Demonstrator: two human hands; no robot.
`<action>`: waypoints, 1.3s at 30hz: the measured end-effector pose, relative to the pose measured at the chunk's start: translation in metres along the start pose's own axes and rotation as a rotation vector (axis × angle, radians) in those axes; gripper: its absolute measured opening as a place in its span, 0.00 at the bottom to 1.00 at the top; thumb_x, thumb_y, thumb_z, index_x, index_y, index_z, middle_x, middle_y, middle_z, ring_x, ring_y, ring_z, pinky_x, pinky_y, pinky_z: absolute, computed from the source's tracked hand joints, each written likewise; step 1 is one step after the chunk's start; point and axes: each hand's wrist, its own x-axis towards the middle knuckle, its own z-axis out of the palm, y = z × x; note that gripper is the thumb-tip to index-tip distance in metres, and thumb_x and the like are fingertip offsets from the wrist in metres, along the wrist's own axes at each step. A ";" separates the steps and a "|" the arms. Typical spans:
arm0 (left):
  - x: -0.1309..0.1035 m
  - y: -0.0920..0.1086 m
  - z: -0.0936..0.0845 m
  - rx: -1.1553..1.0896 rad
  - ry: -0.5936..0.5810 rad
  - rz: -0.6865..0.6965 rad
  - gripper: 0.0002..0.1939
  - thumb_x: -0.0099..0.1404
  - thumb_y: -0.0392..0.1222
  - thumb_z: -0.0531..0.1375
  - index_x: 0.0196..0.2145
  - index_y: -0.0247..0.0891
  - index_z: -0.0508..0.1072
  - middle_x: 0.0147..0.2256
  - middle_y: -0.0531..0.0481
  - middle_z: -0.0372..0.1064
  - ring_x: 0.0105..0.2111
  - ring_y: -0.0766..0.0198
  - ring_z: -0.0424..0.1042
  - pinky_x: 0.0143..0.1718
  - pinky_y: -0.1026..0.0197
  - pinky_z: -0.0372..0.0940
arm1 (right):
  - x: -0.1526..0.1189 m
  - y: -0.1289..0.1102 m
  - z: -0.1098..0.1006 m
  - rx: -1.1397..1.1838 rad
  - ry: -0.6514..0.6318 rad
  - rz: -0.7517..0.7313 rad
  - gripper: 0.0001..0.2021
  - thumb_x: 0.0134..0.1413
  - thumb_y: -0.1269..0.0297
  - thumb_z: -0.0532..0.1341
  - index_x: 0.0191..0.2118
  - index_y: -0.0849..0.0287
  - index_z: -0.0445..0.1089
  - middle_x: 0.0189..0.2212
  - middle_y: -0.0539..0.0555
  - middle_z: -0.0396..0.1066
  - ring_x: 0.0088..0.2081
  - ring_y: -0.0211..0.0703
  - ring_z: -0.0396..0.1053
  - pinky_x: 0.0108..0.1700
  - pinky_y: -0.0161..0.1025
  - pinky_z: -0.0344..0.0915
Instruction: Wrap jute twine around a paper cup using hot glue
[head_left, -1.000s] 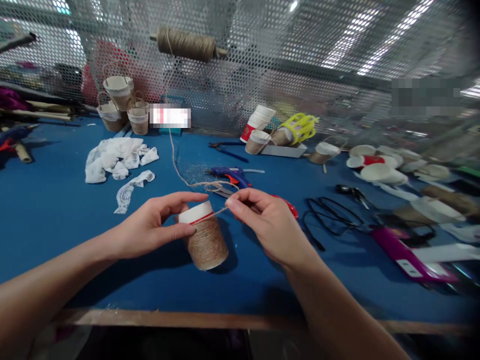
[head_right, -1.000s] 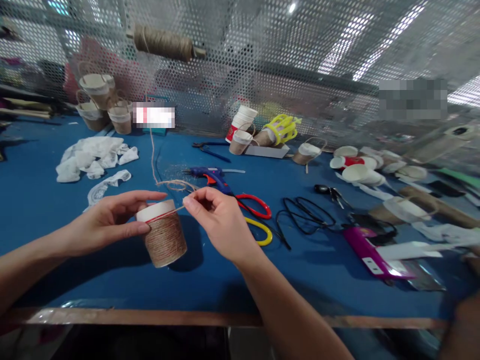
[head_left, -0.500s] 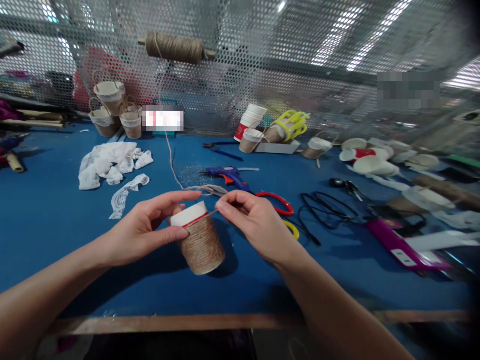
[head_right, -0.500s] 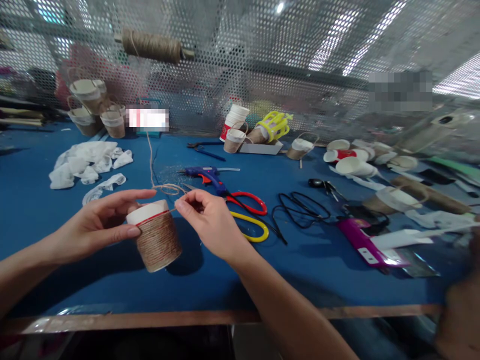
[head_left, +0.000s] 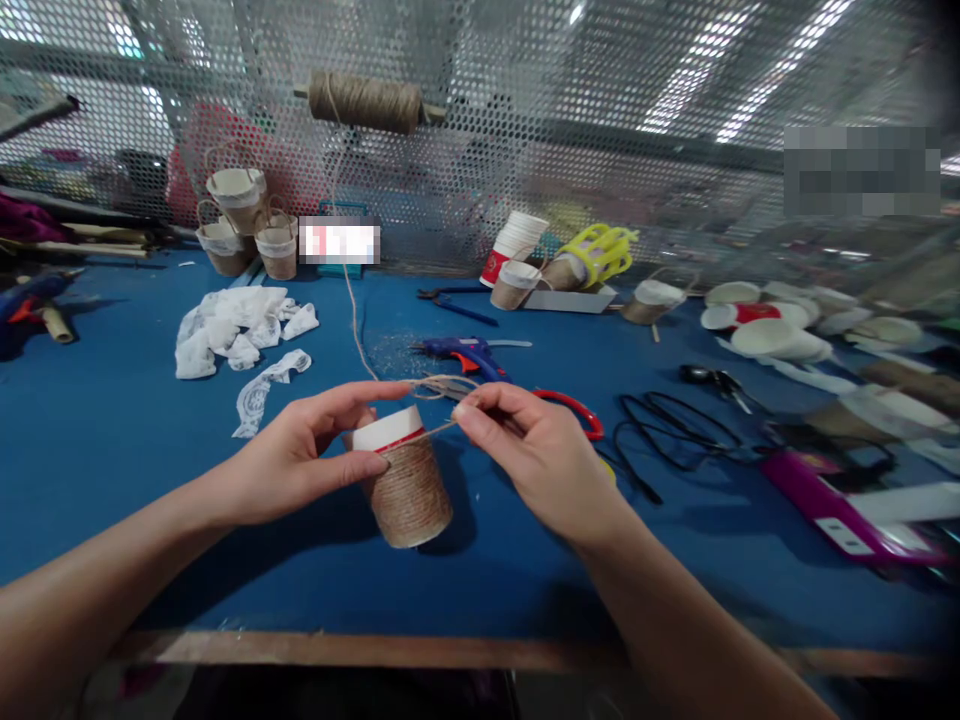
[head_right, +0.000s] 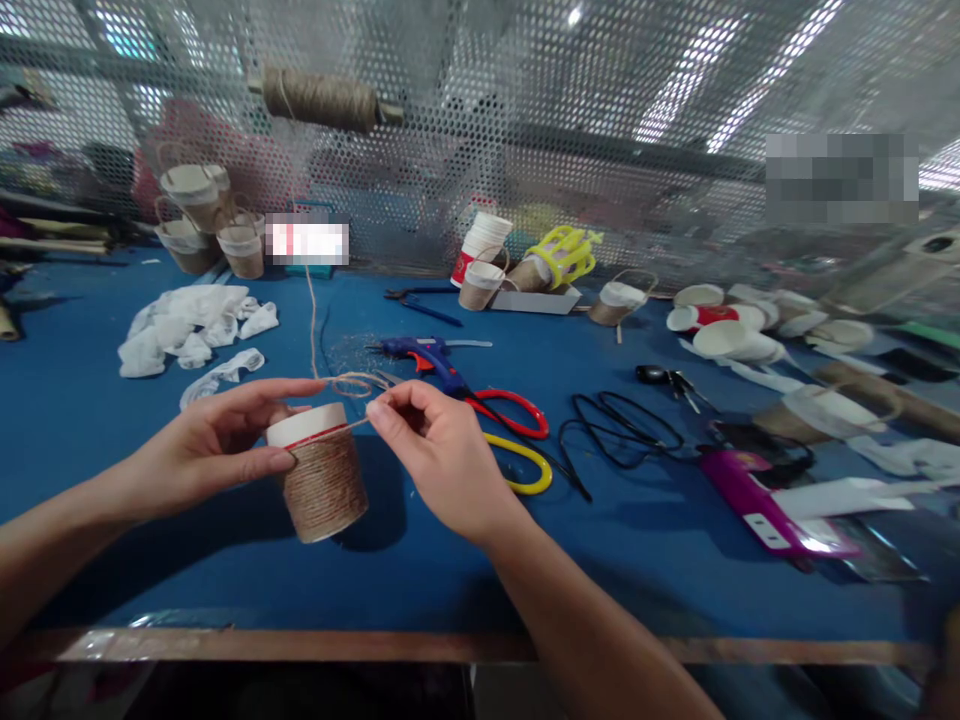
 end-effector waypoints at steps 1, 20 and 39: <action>-0.001 0.000 0.000 -0.005 -0.003 0.003 0.25 0.60 0.37 0.58 0.55 0.40 0.59 0.37 0.49 0.70 0.36 0.64 0.69 0.37 0.64 0.65 | 0.001 0.000 0.000 -0.005 -0.004 0.006 0.07 0.51 0.61 0.58 0.28 0.59 0.65 0.23 0.47 0.62 0.24 0.33 0.58 0.27 0.33 0.59; -0.004 0.004 0.000 -0.025 0.005 0.025 0.23 0.60 0.35 0.59 0.53 0.43 0.62 0.38 0.50 0.71 0.38 0.64 0.70 0.39 0.65 0.66 | 0.002 0.004 0.006 -0.027 -0.076 0.040 0.07 0.52 0.62 0.56 0.27 0.59 0.64 0.24 0.48 0.63 0.26 0.35 0.59 0.30 0.35 0.60; -0.007 -0.002 0.000 0.170 0.007 0.139 0.24 0.60 0.34 0.59 0.53 0.46 0.62 0.45 0.50 0.69 0.41 0.65 0.68 0.43 0.65 0.63 | -0.011 0.009 0.031 0.147 -0.063 0.191 0.10 0.58 0.59 0.47 0.29 0.56 0.54 0.24 0.46 0.54 0.26 0.36 0.53 0.29 0.36 0.54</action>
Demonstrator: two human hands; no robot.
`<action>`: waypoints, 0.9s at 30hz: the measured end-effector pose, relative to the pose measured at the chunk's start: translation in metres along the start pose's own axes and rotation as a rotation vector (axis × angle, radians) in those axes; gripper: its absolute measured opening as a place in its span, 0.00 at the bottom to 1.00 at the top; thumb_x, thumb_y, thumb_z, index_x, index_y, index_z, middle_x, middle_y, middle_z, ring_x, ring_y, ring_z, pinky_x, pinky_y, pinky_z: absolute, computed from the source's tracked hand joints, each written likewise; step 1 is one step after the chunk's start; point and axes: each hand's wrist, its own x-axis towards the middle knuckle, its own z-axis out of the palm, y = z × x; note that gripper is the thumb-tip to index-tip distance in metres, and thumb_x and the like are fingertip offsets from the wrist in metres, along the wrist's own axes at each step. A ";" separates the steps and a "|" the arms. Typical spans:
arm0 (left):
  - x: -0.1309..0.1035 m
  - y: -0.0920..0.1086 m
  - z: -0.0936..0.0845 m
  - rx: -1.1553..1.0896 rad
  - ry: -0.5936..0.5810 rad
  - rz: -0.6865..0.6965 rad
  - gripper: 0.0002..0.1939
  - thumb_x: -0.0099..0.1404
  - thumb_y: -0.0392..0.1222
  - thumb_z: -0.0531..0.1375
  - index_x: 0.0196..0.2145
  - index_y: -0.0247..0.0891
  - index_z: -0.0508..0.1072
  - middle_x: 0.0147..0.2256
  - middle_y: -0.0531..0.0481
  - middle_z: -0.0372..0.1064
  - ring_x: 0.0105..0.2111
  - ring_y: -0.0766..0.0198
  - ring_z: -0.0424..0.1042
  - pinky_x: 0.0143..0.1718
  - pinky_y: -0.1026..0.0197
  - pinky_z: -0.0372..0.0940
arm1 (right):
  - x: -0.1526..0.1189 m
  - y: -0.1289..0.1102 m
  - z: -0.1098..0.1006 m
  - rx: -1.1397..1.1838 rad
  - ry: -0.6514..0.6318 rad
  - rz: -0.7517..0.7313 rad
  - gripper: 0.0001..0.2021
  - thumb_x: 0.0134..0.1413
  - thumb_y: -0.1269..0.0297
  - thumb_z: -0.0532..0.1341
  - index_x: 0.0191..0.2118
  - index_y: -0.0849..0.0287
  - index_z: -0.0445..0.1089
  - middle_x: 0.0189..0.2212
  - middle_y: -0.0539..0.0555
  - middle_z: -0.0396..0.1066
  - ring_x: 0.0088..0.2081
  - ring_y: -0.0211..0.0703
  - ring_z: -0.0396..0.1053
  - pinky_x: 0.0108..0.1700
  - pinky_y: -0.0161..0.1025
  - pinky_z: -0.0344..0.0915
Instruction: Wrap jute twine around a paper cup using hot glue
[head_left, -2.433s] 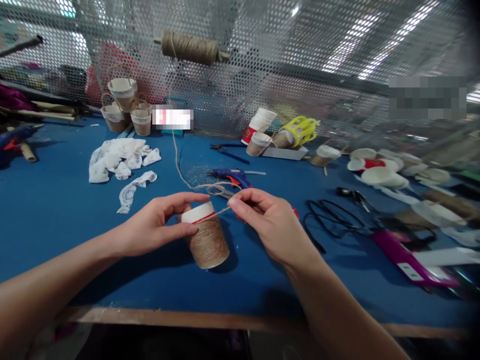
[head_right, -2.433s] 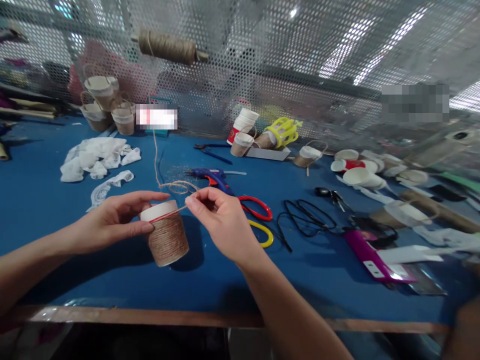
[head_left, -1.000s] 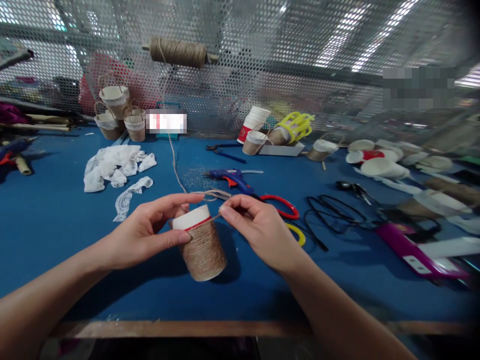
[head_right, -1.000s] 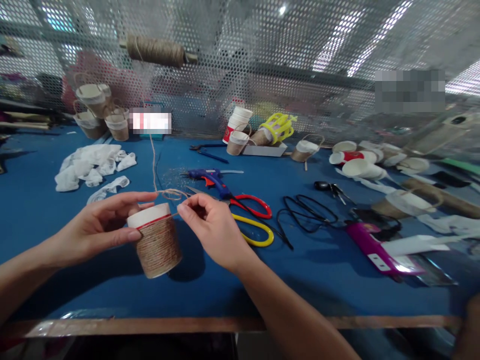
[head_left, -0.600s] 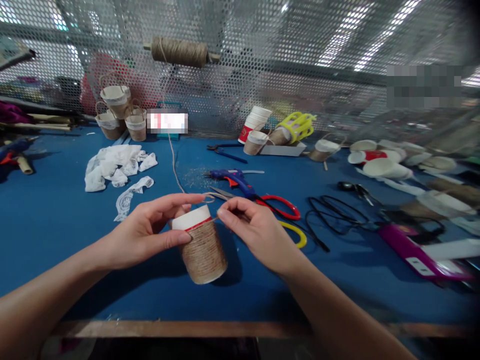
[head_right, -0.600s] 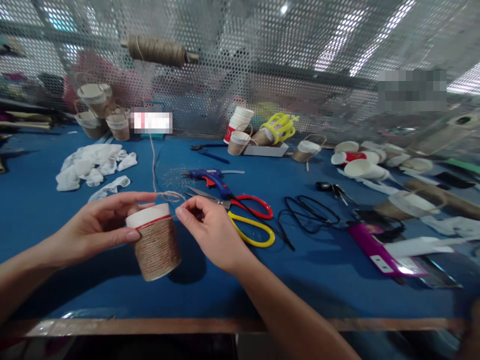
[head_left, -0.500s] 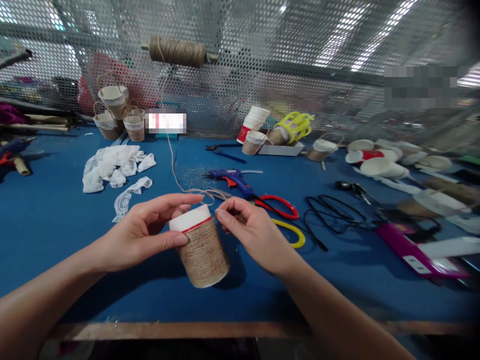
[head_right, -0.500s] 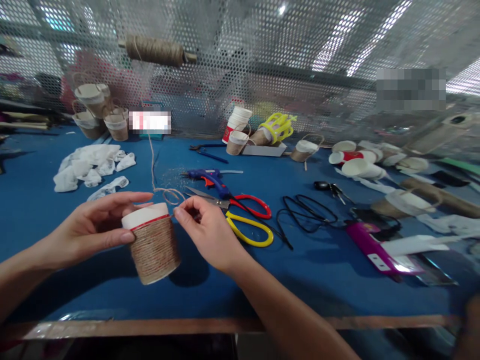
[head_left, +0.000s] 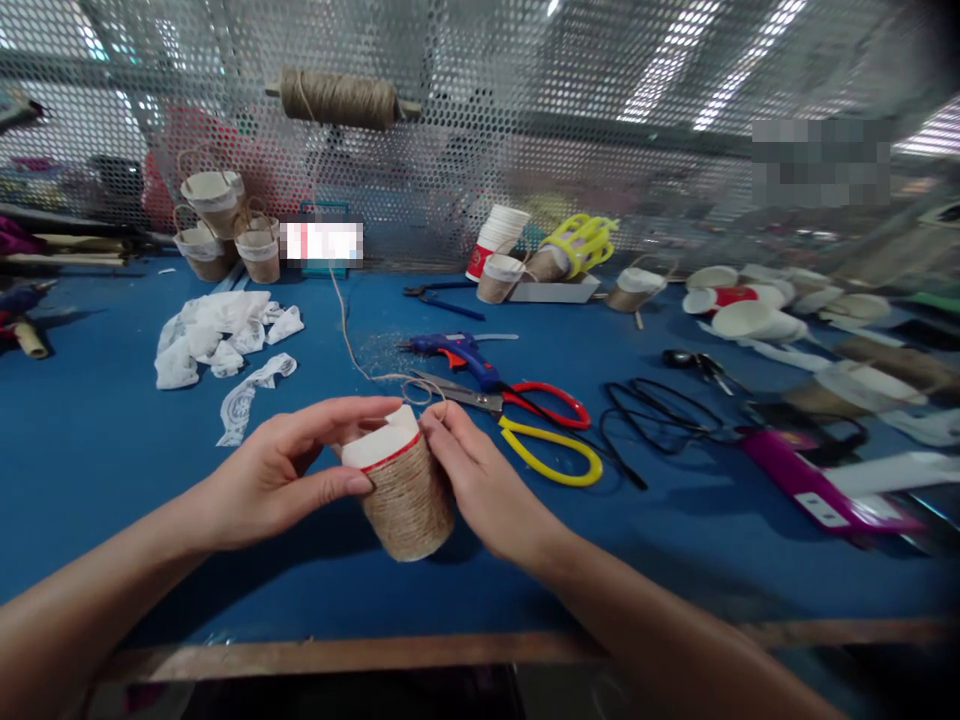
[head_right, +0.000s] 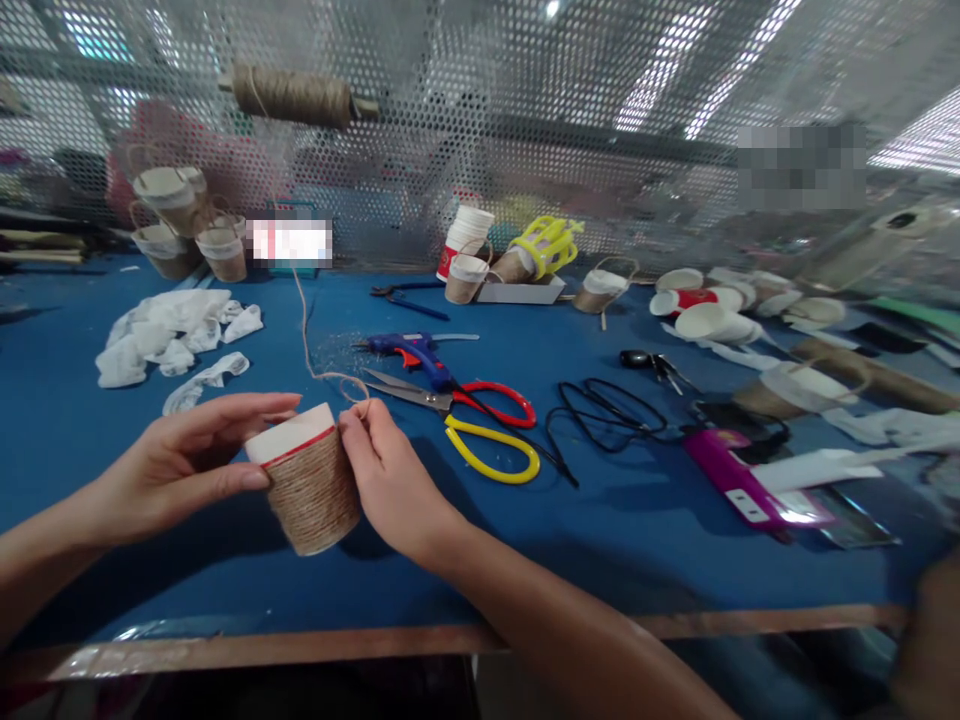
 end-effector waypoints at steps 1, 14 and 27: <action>0.000 0.000 0.001 0.015 0.000 -0.004 0.24 0.60 0.34 0.58 0.54 0.45 0.61 0.46 0.49 0.69 0.43 0.64 0.68 0.45 0.65 0.63 | 0.001 0.001 0.001 0.012 0.006 -0.002 0.10 0.58 0.58 0.47 0.29 0.56 0.54 0.24 0.46 0.55 0.27 0.36 0.54 0.29 0.35 0.54; 0.006 0.004 0.015 -0.113 0.088 -0.139 0.12 0.59 0.39 0.58 0.41 0.33 0.65 0.37 0.47 0.67 0.37 0.64 0.65 0.40 0.64 0.60 | 0.008 0.007 -0.001 -0.159 0.172 -0.139 0.11 0.59 0.56 0.46 0.30 0.56 0.53 0.23 0.46 0.57 0.25 0.36 0.56 0.28 0.36 0.54; 0.007 0.008 0.019 0.062 0.094 -0.217 0.07 0.56 0.40 0.59 0.29 0.32 0.68 0.28 0.51 0.65 0.30 0.66 0.62 0.34 0.63 0.57 | 0.005 0.008 0.006 -0.433 0.233 -0.348 0.07 0.59 0.62 0.45 0.34 0.57 0.54 0.29 0.53 0.61 0.29 0.40 0.61 0.30 0.40 0.58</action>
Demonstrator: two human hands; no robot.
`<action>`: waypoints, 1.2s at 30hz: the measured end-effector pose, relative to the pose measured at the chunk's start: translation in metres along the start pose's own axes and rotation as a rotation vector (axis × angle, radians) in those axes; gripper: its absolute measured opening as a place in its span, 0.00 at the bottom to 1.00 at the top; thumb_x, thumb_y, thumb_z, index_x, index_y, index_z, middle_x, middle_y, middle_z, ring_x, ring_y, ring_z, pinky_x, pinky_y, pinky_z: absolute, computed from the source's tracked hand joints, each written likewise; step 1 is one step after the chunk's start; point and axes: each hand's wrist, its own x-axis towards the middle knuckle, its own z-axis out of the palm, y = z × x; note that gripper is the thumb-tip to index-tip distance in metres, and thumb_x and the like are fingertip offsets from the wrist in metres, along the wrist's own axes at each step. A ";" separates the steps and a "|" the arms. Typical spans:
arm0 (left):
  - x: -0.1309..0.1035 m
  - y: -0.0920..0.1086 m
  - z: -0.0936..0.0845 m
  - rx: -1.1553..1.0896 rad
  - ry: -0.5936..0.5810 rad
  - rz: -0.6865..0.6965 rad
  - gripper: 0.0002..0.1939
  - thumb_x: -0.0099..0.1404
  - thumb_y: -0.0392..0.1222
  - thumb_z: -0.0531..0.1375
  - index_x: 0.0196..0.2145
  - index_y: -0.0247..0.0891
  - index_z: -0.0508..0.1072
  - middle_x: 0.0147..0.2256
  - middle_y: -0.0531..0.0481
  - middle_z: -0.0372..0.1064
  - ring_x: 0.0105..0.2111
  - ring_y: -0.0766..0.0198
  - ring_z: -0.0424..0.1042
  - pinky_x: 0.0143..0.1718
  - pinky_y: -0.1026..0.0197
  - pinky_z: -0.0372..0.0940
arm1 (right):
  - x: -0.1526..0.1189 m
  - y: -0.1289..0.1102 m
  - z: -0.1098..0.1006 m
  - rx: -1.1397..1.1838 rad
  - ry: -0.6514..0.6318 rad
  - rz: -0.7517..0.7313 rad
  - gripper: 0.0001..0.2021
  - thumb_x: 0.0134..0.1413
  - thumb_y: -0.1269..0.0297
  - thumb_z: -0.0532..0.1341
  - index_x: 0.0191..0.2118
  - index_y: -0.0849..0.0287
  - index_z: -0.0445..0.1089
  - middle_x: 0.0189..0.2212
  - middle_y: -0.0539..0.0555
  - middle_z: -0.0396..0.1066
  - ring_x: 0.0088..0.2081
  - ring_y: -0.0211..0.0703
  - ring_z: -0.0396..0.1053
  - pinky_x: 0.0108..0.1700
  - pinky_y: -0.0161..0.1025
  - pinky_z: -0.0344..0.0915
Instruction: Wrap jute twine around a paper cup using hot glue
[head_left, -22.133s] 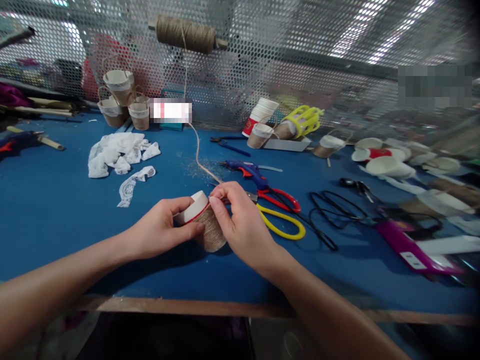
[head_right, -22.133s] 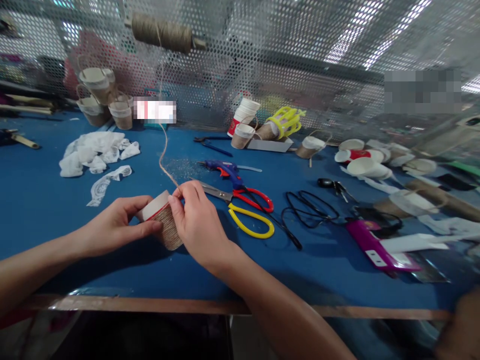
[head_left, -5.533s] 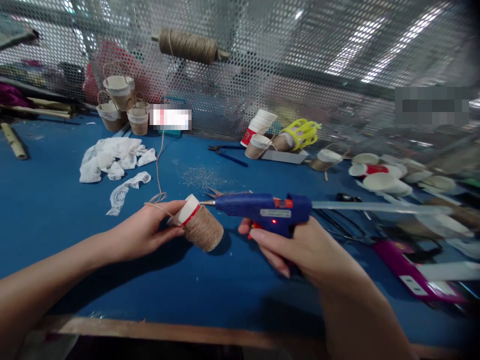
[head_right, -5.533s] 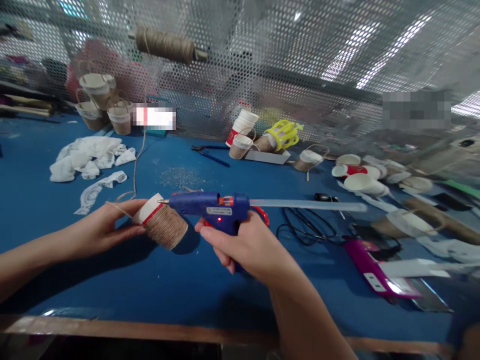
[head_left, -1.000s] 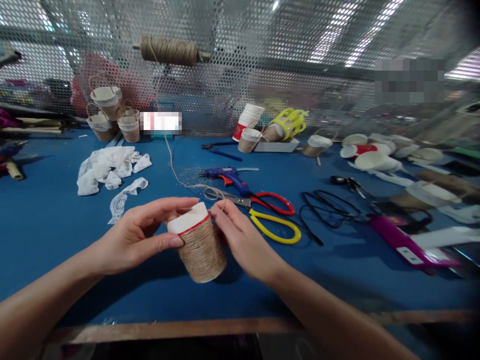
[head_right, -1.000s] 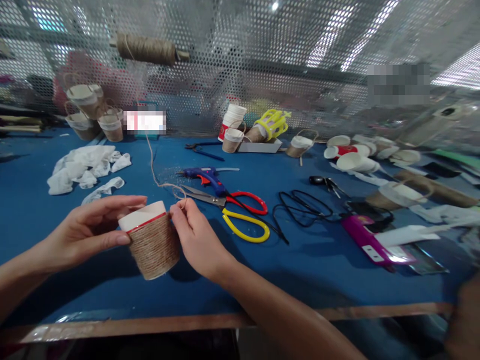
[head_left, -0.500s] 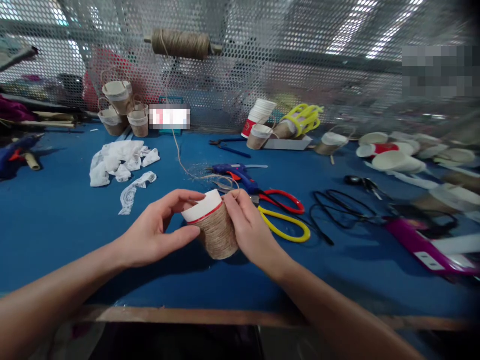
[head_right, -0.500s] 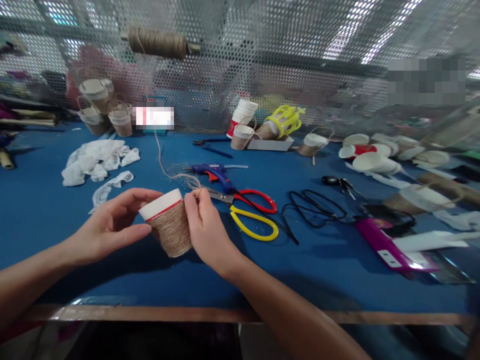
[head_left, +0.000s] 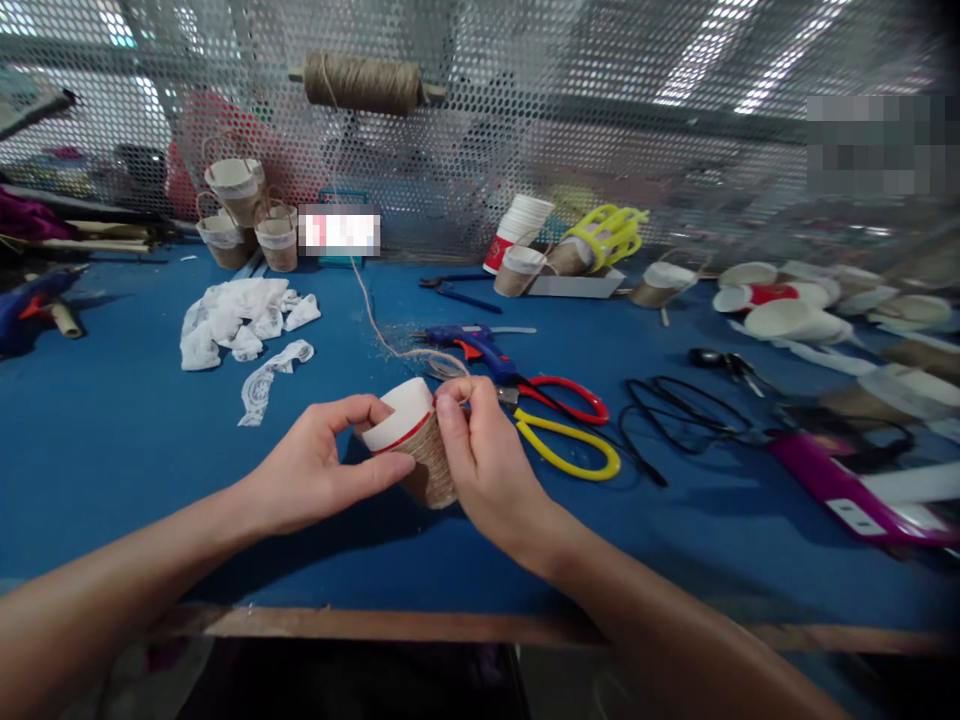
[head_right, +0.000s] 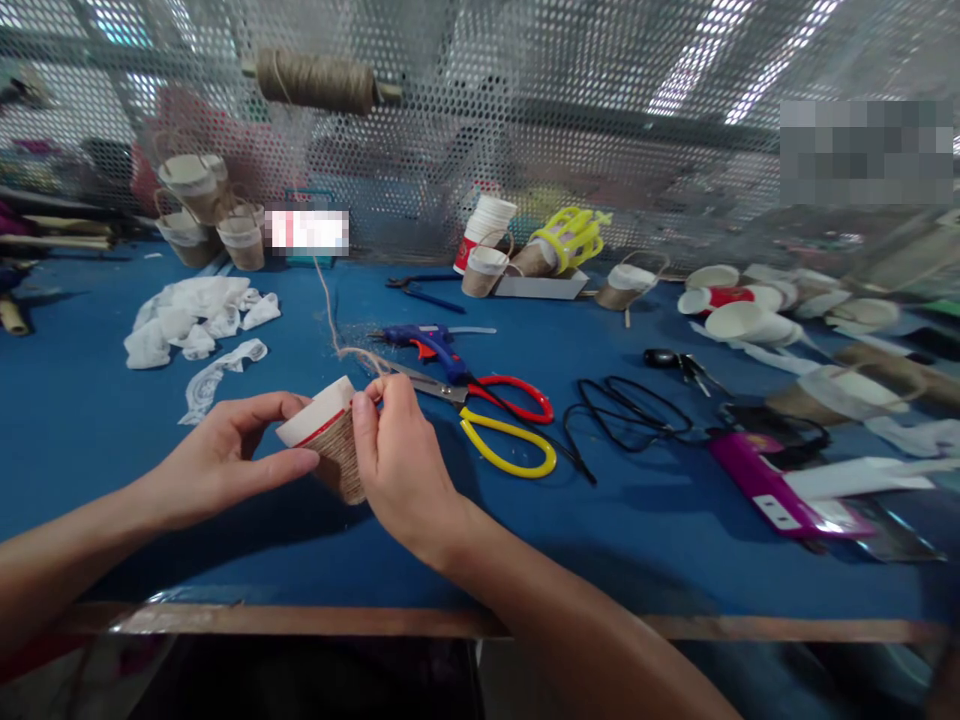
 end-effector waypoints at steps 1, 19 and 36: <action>0.000 0.001 0.001 0.018 0.005 -0.021 0.08 0.55 0.40 0.59 0.30 0.32 0.68 0.27 0.52 0.65 0.29 0.66 0.62 0.33 0.63 0.57 | -0.001 0.000 0.001 -0.036 0.005 -0.028 0.06 0.59 0.62 0.44 0.34 0.57 0.54 0.30 0.54 0.61 0.30 0.41 0.62 0.31 0.41 0.59; 0.006 -0.005 0.001 0.055 -0.064 -0.077 0.08 0.55 0.40 0.59 0.30 0.32 0.71 0.28 0.51 0.69 0.29 0.65 0.65 0.32 0.64 0.60 | 0.002 -0.003 -0.013 0.092 0.035 -0.235 0.04 0.56 0.71 0.52 0.31 0.56 0.57 0.33 0.53 0.60 0.38 0.39 0.61 0.40 0.41 0.62; 0.002 -0.009 -0.001 -0.053 -0.069 -0.048 0.09 0.56 0.42 0.60 0.30 0.32 0.71 0.29 0.49 0.69 0.31 0.63 0.66 0.35 0.62 0.62 | 0.004 -0.001 -0.015 0.162 -0.112 0.002 0.04 0.56 0.66 0.51 0.31 0.57 0.59 0.33 0.54 0.63 0.36 0.40 0.63 0.37 0.41 0.63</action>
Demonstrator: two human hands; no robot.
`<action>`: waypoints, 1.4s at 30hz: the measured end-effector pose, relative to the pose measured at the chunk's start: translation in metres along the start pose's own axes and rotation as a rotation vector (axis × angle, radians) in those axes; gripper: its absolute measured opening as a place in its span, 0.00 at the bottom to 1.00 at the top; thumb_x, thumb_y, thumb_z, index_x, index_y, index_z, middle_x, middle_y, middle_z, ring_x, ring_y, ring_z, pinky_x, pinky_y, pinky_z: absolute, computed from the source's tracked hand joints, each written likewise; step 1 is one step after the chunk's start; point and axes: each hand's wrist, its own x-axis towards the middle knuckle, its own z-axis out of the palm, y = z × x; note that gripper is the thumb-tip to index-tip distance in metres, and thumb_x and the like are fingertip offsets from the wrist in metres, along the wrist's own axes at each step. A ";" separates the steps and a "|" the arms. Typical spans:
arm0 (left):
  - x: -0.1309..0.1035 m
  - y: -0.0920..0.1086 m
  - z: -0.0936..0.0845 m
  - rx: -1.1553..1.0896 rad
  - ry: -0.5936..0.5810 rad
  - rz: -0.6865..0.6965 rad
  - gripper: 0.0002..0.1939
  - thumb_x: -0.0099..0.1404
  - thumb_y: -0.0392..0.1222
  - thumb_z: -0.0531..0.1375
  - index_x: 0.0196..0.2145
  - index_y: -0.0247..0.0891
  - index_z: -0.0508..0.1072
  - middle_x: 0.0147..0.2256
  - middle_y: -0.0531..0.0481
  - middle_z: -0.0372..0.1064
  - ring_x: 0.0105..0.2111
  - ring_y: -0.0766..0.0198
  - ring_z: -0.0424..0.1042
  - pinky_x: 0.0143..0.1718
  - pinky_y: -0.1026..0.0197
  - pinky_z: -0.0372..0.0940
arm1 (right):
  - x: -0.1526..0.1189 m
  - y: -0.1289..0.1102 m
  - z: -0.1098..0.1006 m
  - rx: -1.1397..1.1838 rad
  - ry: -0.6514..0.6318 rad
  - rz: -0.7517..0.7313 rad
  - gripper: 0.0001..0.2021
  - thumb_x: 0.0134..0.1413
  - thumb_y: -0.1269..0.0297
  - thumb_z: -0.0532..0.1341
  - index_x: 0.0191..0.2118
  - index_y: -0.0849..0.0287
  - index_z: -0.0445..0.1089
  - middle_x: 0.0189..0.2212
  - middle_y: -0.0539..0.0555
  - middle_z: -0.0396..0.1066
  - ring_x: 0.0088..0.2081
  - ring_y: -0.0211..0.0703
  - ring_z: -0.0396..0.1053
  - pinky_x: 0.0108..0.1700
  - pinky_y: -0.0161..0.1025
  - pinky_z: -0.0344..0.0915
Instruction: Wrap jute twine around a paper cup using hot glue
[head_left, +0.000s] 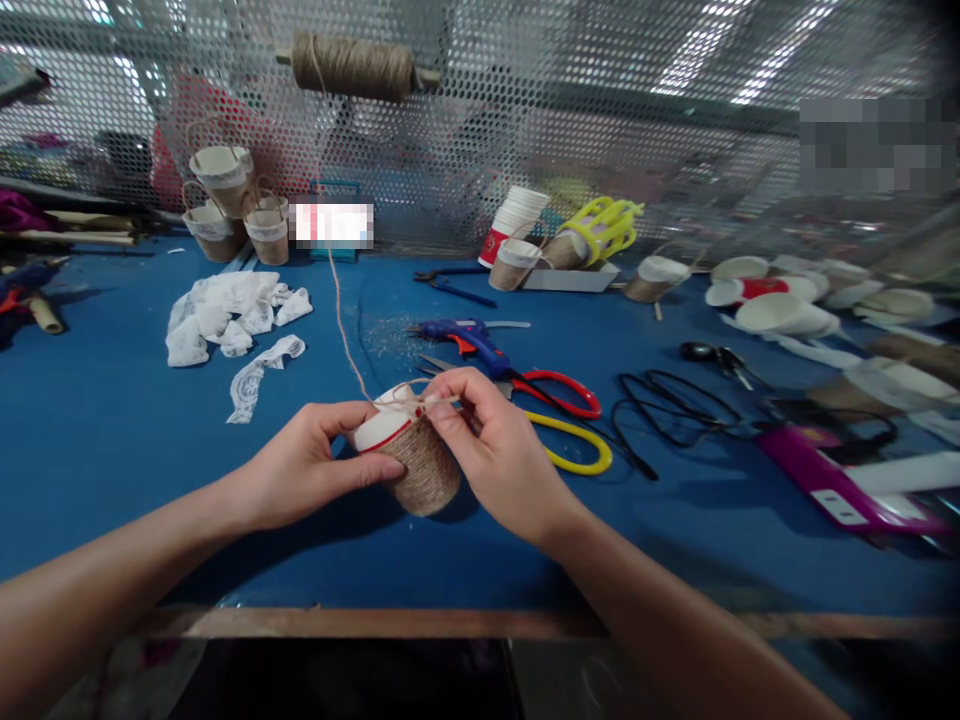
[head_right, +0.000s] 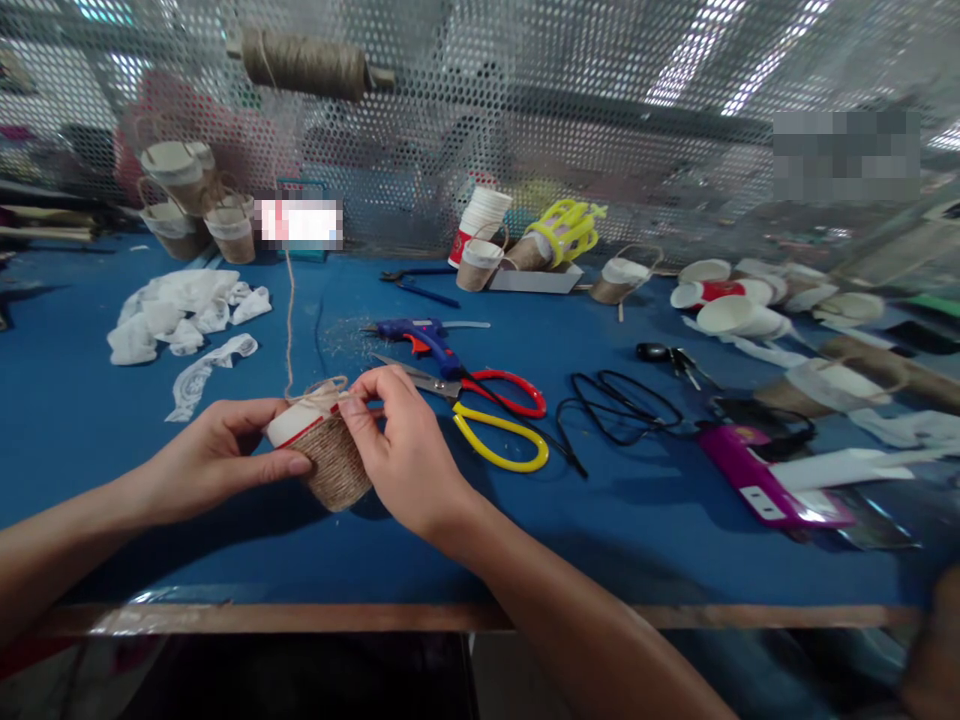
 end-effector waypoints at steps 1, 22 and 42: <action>0.000 0.000 0.000 -0.003 -0.003 0.000 0.09 0.56 0.42 0.60 0.31 0.32 0.71 0.29 0.49 0.69 0.31 0.63 0.66 0.35 0.62 0.62 | 0.000 0.000 0.000 0.001 -0.005 0.006 0.04 0.56 0.66 0.51 0.32 0.57 0.59 0.33 0.54 0.63 0.36 0.40 0.63 0.37 0.41 0.63; 0.001 0.006 0.001 0.044 -0.086 -0.042 0.12 0.56 0.43 0.59 0.35 0.31 0.69 0.31 0.48 0.69 0.32 0.62 0.66 0.34 0.63 0.62 | -0.002 0.003 0.012 -0.123 -0.022 0.015 0.07 0.59 0.61 0.47 0.33 0.57 0.55 0.30 0.53 0.61 0.30 0.39 0.61 0.32 0.39 0.60; 0.001 0.005 0.004 0.041 -0.041 -0.056 0.09 0.58 0.41 0.55 0.30 0.31 0.70 0.26 0.52 0.65 0.27 0.66 0.62 0.30 0.65 0.58 | 0.000 0.005 0.008 -0.139 0.008 -0.145 0.02 0.58 0.66 0.49 0.34 0.57 0.56 0.33 0.55 0.61 0.35 0.40 0.62 0.39 0.41 0.62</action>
